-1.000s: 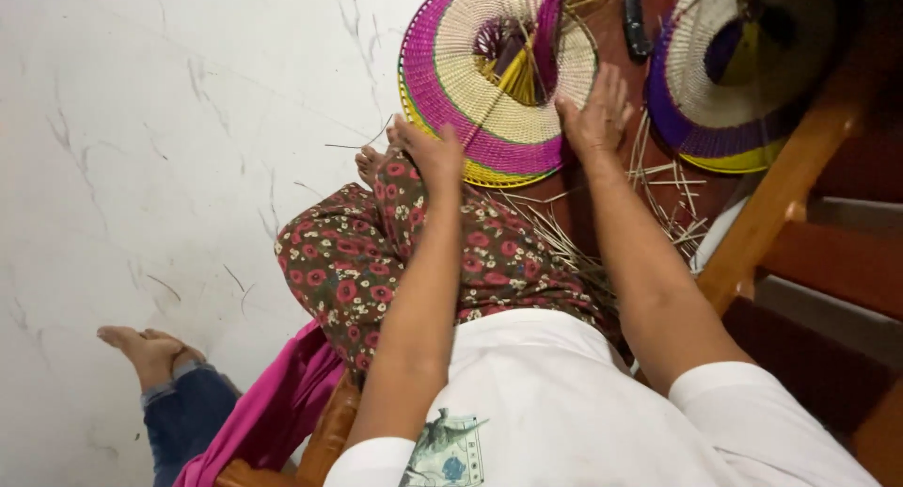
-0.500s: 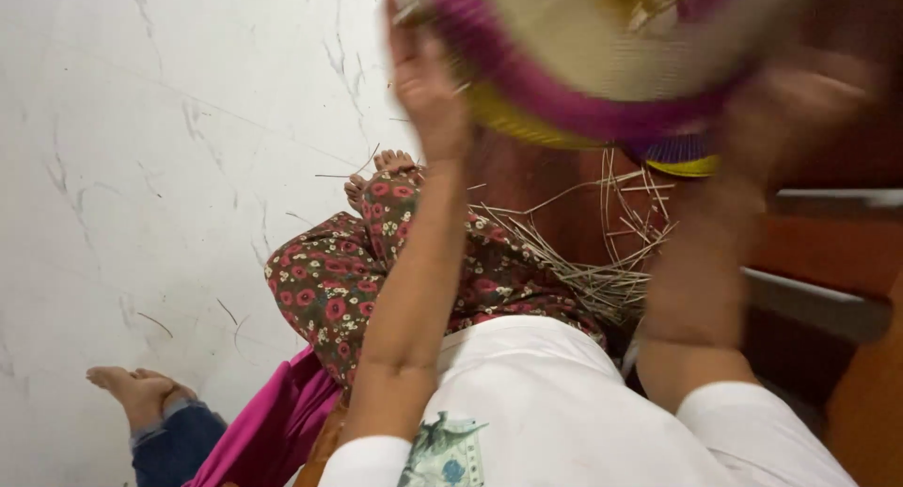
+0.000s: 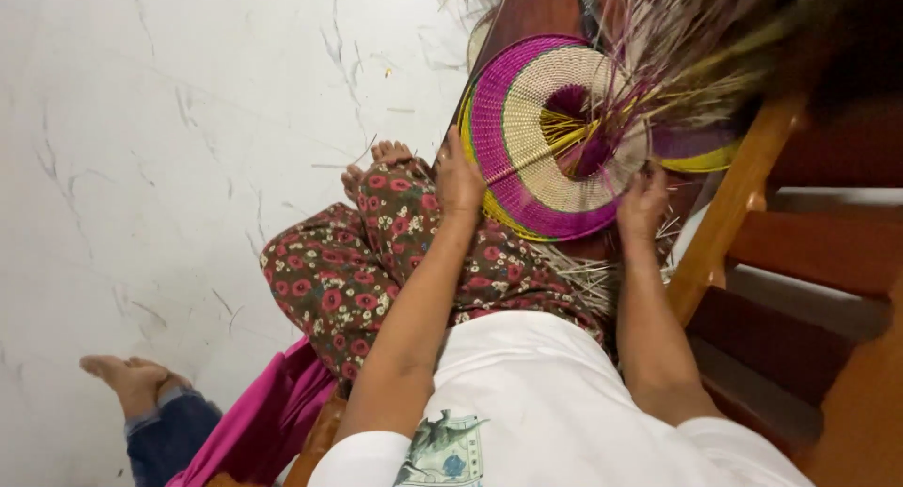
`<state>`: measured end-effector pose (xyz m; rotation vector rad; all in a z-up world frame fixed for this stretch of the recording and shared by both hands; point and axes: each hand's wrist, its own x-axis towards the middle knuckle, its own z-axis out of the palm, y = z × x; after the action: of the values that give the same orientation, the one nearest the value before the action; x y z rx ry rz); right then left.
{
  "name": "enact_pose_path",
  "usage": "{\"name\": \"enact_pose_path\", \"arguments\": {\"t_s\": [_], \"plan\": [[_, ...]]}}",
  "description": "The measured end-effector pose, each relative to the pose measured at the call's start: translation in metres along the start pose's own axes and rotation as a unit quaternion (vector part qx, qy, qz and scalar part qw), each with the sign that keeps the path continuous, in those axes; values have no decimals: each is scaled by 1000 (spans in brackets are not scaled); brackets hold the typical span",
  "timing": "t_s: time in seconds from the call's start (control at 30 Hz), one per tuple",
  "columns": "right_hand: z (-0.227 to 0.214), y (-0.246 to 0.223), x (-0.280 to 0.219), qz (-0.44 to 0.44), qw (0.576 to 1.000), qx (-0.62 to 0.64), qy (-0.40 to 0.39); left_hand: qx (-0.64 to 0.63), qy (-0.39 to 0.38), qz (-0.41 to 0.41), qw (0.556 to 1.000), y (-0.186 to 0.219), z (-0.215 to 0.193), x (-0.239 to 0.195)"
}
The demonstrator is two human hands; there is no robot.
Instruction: The person weaves a colorful straw basket by hand, threading yellow and pink strands through the rim and pressing the woven sections flat. The person rotates the basket to access different areas and continues the weaving process.
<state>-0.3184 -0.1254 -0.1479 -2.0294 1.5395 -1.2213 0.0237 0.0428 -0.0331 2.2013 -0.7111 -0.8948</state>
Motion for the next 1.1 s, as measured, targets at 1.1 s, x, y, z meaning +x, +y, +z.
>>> {"name": "enact_pose_path", "arguments": {"t_s": [1.1], "plan": [[98, -219, 50, 33, 867, -271, -416, 477, -334, 174, 794, 57, 17, -39]]}}
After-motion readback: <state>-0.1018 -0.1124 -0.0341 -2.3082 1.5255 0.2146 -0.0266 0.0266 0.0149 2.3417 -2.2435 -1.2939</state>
